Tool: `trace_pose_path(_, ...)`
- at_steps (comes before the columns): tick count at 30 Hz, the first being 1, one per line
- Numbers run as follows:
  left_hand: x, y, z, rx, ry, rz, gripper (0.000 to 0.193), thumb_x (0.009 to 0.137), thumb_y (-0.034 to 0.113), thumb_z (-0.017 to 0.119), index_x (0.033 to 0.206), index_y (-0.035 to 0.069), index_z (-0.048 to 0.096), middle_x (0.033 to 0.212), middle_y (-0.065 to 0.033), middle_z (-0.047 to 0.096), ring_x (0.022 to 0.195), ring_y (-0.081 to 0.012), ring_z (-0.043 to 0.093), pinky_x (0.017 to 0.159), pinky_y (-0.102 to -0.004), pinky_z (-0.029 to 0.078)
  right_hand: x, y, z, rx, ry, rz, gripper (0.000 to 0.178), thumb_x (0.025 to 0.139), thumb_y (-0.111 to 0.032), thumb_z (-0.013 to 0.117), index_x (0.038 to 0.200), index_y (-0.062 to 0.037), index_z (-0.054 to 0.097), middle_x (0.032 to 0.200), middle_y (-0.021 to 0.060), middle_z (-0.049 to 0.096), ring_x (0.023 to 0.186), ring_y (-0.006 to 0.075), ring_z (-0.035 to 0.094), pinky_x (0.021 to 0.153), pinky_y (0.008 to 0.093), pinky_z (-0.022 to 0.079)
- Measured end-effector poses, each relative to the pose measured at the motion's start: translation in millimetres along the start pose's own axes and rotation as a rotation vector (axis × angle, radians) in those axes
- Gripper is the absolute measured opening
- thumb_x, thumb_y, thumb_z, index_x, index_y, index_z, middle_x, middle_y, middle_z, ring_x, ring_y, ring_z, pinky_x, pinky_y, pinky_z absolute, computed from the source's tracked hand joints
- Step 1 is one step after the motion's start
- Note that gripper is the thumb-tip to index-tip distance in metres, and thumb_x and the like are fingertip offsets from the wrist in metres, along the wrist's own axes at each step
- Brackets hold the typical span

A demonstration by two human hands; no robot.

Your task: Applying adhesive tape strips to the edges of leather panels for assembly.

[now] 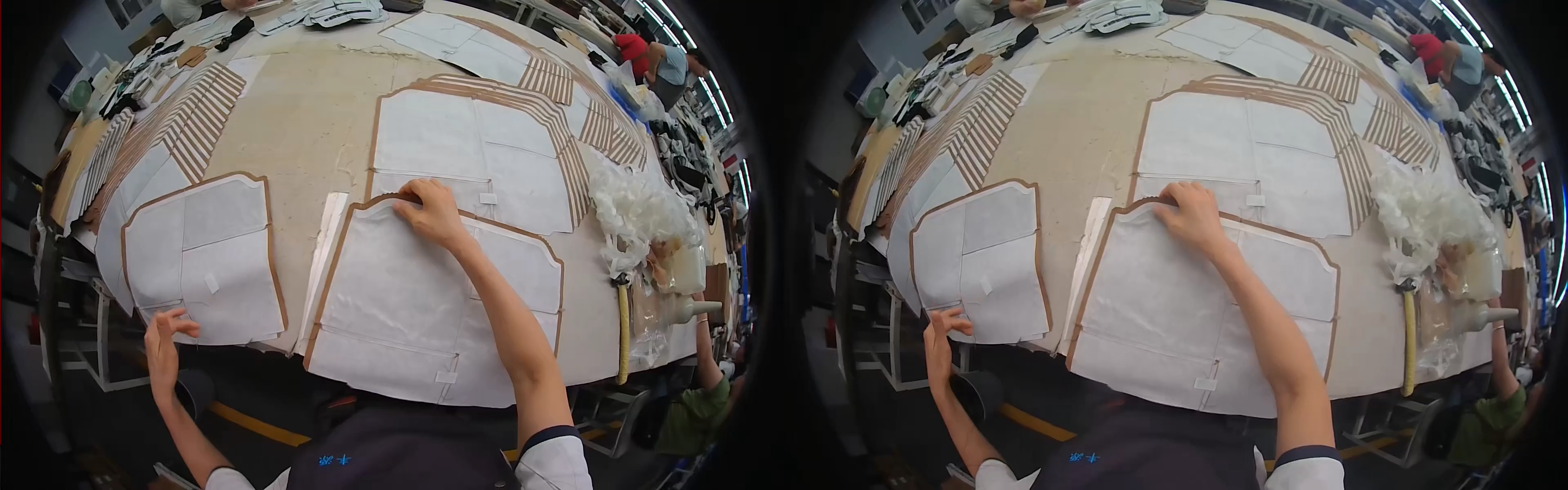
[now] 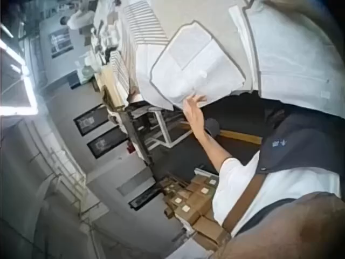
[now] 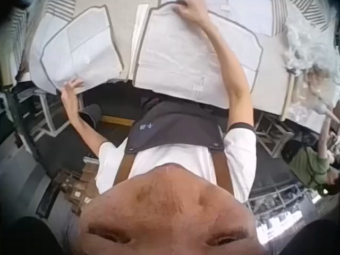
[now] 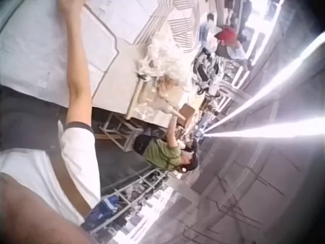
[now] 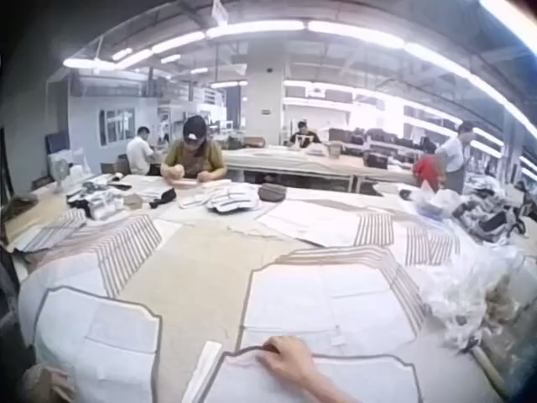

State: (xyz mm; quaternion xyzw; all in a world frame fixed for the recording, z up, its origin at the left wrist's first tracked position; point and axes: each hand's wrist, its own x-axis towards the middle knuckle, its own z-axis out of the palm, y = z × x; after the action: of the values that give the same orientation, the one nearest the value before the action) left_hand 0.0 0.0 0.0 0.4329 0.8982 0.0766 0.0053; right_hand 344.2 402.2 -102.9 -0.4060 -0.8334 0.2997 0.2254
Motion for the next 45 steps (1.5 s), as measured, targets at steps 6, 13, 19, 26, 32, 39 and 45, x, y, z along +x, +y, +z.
trace_pose_path(6,-9,24,-4,-0.276,0.248,-0.04,0.022,0.093,0.013,0.068,0.109,-0.003,0.07,0.115,-0.0154,0.067,0.118,-0.0335,0.059,0.104,-0.0427,0.043,26,-24,17,0.1,-0.219,-0.021,0.025,0.082,-0.029,0.072,0.093,-0.006,0.072,0.099,0.0111,0.072,0.102,0.0311,0.062,0.09,0.0445,0.042)
trace_pose_path(13,50,219,95,-0.542,-0.011,0.721,0.036,0.093,0.01,0.065,0.128,0.001,0.063,0.138,-0.0165,0.059,0.131,-0.0334,0.052,0.109,-0.042,0.04,-26,-33,27,-0.453,0.137,-0.452,0.068,0.089,-0.041,0.068,0.138,0.0038,0.05,0.149,0.019,0.047,0.143,0.0314,0.039,0.111,0.0494,0.034)
trace_pose_path(19,79,271,141,-0.293,0.042,0.971,0.046,0.098,0.024,0.062,0.138,0.002,0.057,0.149,-0.015,0.05,0.142,-0.0324,0.042,0.116,-0.0457,0.031,-144,31,-44,-0.524,-0.006,-0.077,0.073,0.104,-0.049,0.044,0.154,0.0016,0.031,0.165,0.0142,0.026,0.154,0.0262,0.018,0.125,0.0455,0.012)
trace_pose_path(26,78,241,139,-0.512,-0.073,0.76,0.051,0.095,0.019,0.065,0.141,0.0,0.054,0.148,-0.02,0.05,0.14,-0.034,0.044,0.114,-0.0422,0.036,-247,108,-138,-0.611,0.289,0.242,0.062,0.1,-0.038,0.057,0.145,0.0034,0.044,0.154,0.019,0.043,0.146,0.0318,0.035,0.117,0.0484,0.025)
trace_pose_path(32,108,241,120,-0.925,-0.391,0.331,0.05,0.097,0.021,0.066,0.139,-0.002,0.055,0.138,-0.0165,0.06,0.129,-0.0235,0.054,0.109,-0.0346,0.04,-270,75,-126,-0.477,0.424,0.382,0.057,0.093,-0.027,0.069,0.138,0.0031,0.052,0.137,0.0189,0.056,0.127,0.035,0.05,0.108,0.0443,0.036)
trace_pose_path(39,161,247,147,-0.78,-0.338,0.352,0.039,0.094,0.022,0.068,0.125,-0.002,0.065,0.109,-0.0102,0.072,0.093,-0.0161,0.065,0.084,-0.0307,0.052,-248,62,-145,0.414,0.726,0.685,0.051,0.089,-0.02,0.074,0.131,0.0044,0.055,0.121,0.0115,0.063,0.104,0.0173,0.059,0.087,0.031,0.049)
trace_pose_path(45,139,248,152,-0.848,-0.265,0.386,0.035,0.093,0.021,0.069,0.119,-0.002,0.068,0.105,-0.0101,0.072,0.089,-0.0155,0.066,0.078,-0.0298,0.053,-290,41,-146,0.447,0.34,0.629,0.026,0.091,-0.014,0.072,0.108,0.0051,0.068,0.086,0.0038,0.07,0.073,0.0113,0.06,0.072,0.026,0.049)
